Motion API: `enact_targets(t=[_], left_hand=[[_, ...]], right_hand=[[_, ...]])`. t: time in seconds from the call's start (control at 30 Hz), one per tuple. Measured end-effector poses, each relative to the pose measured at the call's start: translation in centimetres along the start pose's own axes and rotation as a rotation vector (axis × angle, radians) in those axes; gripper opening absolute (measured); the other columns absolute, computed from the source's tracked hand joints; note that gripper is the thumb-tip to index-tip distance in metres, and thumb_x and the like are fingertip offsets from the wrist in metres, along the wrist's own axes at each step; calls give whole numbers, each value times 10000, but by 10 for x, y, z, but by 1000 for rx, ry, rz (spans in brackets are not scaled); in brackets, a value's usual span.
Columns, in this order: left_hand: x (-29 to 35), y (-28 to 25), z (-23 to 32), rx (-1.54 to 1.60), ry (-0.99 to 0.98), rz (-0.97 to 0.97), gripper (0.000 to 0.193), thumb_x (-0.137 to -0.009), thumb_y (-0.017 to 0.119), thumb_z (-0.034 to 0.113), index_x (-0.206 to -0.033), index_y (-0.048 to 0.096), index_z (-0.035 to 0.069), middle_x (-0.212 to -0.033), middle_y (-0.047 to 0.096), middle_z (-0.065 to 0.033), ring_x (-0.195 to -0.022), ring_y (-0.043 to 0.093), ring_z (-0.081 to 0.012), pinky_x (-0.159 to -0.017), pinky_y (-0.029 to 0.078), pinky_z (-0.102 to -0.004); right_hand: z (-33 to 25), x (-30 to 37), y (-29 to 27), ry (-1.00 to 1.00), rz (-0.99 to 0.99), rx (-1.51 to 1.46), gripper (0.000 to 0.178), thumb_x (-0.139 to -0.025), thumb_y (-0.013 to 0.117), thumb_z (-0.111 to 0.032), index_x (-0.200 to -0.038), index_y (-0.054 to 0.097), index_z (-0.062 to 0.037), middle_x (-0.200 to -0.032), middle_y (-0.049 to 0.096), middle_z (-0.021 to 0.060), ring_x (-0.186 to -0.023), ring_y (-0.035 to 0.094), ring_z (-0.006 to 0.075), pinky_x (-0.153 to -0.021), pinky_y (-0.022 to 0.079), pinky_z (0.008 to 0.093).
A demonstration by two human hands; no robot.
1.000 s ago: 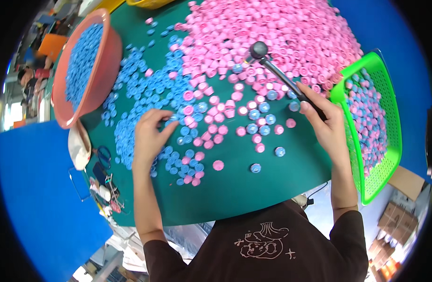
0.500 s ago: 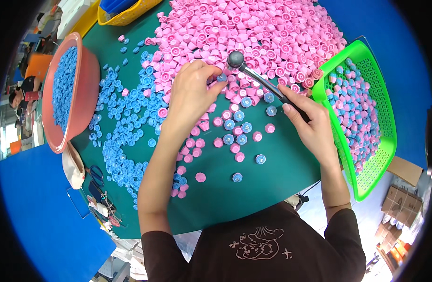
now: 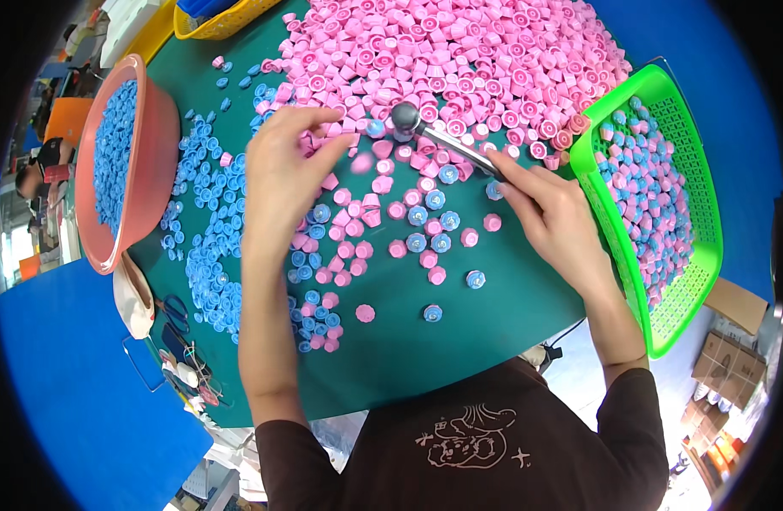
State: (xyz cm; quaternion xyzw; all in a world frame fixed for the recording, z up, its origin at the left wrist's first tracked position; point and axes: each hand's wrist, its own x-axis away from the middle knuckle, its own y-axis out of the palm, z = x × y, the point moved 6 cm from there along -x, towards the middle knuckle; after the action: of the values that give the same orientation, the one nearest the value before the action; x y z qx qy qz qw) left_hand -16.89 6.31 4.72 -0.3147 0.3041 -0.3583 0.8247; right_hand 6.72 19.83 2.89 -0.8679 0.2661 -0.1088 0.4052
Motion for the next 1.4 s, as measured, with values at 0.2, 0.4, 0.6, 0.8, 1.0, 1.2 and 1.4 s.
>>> enact_targets(t=[0.2, 0.4, 0.6, 0.8, 1.0, 1.2, 1.4], left_hand=[[78, -81, -60, -145, -260, 88, 212, -785, 787, 140, -966, 726, 46, -822, 641, -47, -703, 541, -145, -645, 438, -275], [157, -80, -99, -203, -351, -13, 287, -787, 771, 62, -1059, 683, 48, -919, 622, -69, -769, 571, -165, -676, 484, -289], [140, -70, -97, -194, -294, 83, 275, -791, 779, 103, -1047, 698, 45, -859, 617, -68, -741, 588, -169, -652, 480, -298], [129, -69, -107, -164, -336, 43, 156, -835, 748, 116, -962, 738, 27, -787, 598, -59, -694, 574, -144, -637, 459, -274], [137, -71, -117, -247, -421, 139, 168, -849, 746, 168, -933, 728, 24, -766, 600, -66, -622, 535, -154, -580, 428, -299], [141, -76, -123, -290, -429, 238, 208, -832, 766, 180, -959, 712, 24, -788, 618, -58, -614, 525, -156, -569, 425, -294], [147, -79, -118, -317, -288, 201, 244, -812, 780, 169, -1020, 723, 56, -894, 645, -50, -657, 519, -134, -600, 436, -267]], right_hand=[[4, 7, -9, -25, 154, -219, 366, -927, 635, -73, -1293, 639, -78, -887, 681, 31, -695, 514, 77, -629, 429, 238], [9, 13, -12, 108, 110, -273, 374, -958, 624, -129, -1329, 614, -81, -841, 618, -44, -698, 472, 40, -606, 375, 193], [-2, 16, 2, 99, -6, -226, 383, -955, 630, -140, -1335, 614, -94, -811, 606, -32, -707, 493, 42, -607, 377, 198], [-10, 21, 5, 69, 15, -130, 351, -928, 650, -124, -1279, 651, -101, -824, 684, 34, -666, 519, 80, -666, 454, 277], [-33, 20, 23, -66, -122, -131, 399, -915, 653, -66, -1312, 621, -66, -792, 616, 12, -651, 465, 62, -588, 381, 233], [-51, 9, 42, -85, -152, -20, 399, -890, 656, -59, -1280, 653, -143, -707, 564, 95, -615, 555, 202, -595, 437, 329], [-57, 7, 46, -130, -203, 9, 382, -896, 653, -84, -1272, 660, -153, -713, 571, 90, -620, 556, 213, -593, 440, 344]])
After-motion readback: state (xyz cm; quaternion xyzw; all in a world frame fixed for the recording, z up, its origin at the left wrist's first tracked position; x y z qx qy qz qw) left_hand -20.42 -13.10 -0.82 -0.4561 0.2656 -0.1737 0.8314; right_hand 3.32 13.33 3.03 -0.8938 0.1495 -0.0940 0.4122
